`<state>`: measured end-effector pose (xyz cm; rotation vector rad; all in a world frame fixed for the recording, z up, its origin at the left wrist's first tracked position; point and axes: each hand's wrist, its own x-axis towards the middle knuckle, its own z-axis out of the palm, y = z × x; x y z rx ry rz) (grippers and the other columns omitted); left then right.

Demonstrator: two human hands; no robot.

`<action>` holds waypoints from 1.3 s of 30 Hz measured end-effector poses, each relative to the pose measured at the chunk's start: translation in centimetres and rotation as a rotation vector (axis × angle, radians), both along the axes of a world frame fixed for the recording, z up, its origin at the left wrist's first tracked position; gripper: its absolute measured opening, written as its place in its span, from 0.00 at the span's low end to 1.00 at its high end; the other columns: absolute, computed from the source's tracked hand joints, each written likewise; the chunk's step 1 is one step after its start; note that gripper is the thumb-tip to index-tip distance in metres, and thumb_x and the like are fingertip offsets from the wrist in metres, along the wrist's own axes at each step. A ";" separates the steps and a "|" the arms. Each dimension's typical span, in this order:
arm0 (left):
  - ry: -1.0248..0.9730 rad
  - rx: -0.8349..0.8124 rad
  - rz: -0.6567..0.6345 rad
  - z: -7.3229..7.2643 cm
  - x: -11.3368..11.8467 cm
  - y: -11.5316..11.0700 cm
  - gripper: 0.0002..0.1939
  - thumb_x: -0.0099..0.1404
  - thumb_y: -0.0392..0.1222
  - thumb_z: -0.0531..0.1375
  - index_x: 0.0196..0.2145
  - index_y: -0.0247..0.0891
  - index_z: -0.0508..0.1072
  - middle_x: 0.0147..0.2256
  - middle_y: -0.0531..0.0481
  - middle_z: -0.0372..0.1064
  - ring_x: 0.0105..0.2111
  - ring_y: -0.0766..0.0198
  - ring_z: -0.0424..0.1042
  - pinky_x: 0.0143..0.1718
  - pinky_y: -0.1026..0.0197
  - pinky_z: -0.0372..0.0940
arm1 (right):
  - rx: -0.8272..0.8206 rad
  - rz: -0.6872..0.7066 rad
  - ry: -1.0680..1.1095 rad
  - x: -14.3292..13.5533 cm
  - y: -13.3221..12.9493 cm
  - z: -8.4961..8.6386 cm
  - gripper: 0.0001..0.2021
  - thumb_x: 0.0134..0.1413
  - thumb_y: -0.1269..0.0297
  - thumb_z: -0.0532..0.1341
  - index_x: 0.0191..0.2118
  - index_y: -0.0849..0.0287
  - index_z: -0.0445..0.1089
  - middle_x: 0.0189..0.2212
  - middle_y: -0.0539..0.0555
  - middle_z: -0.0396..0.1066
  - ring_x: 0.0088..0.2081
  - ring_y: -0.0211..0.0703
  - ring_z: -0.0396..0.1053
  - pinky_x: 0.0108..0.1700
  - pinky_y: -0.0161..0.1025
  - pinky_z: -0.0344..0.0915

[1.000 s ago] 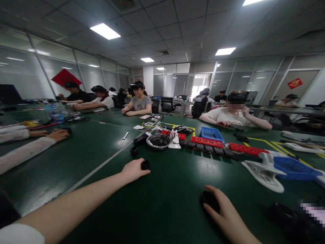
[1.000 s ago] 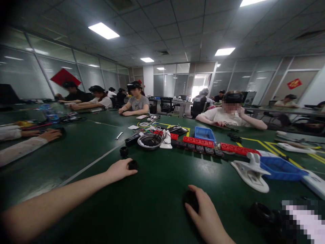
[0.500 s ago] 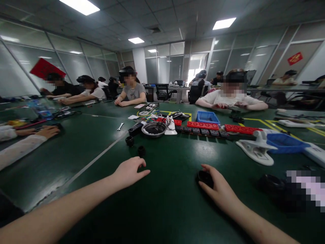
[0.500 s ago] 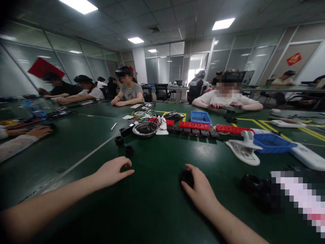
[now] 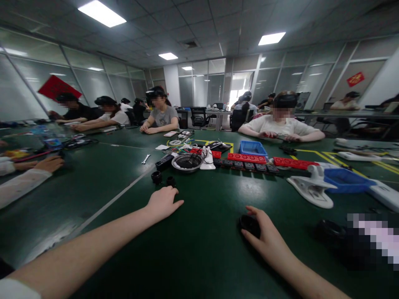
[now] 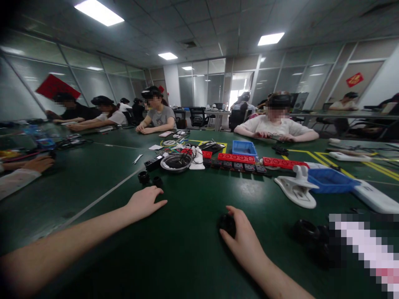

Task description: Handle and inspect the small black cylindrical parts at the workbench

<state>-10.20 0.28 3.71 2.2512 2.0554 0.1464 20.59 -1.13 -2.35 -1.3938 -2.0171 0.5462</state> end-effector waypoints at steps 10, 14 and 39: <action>-0.169 -0.017 -0.687 -0.1 14.4 0.2 0.28 0.57 0.53 0.59 0.52 0.41 0.62 0.49 0.45 0.61 0.49 0.52 0.60 0.48 0.55 0.58 | 0.150 -0.163 0.245 0.7 -0.1 0.3 0.20 0.56 0.55 0.48 0.49 0.61 0.56 0.46 0.61 0.58 0.44 0.49 0.60 0.47 0.50 0.60; -0.133 -0.064 -0.688 -0.3 15.4 1.9 0.21 0.52 0.51 0.64 0.42 0.42 0.70 0.39 0.48 0.68 0.42 0.54 0.67 0.40 0.59 0.63 | 0.135 -0.155 0.274 0.8 -0.1 0.3 0.19 0.56 0.55 0.48 0.49 0.61 0.57 0.45 0.60 0.59 0.44 0.49 0.61 0.47 0.49 0.61; -0.475 0.279 -0.066 1.5 -7.7 7.5 0.24 0.54 0.45 0.57 0.48 0.35 0.62 0.45 0.44 0.66 0.44 0.55 0.67 0.46 0.56 0.61 | -0.008 -0.206 0.187 0.3 0.7 0.5 0.16 0.50 0.53 0.50 0.42 0.55 0.63 0.37 0.55 0.64 0.38 0.48 0.65 0.42 0.46 0.66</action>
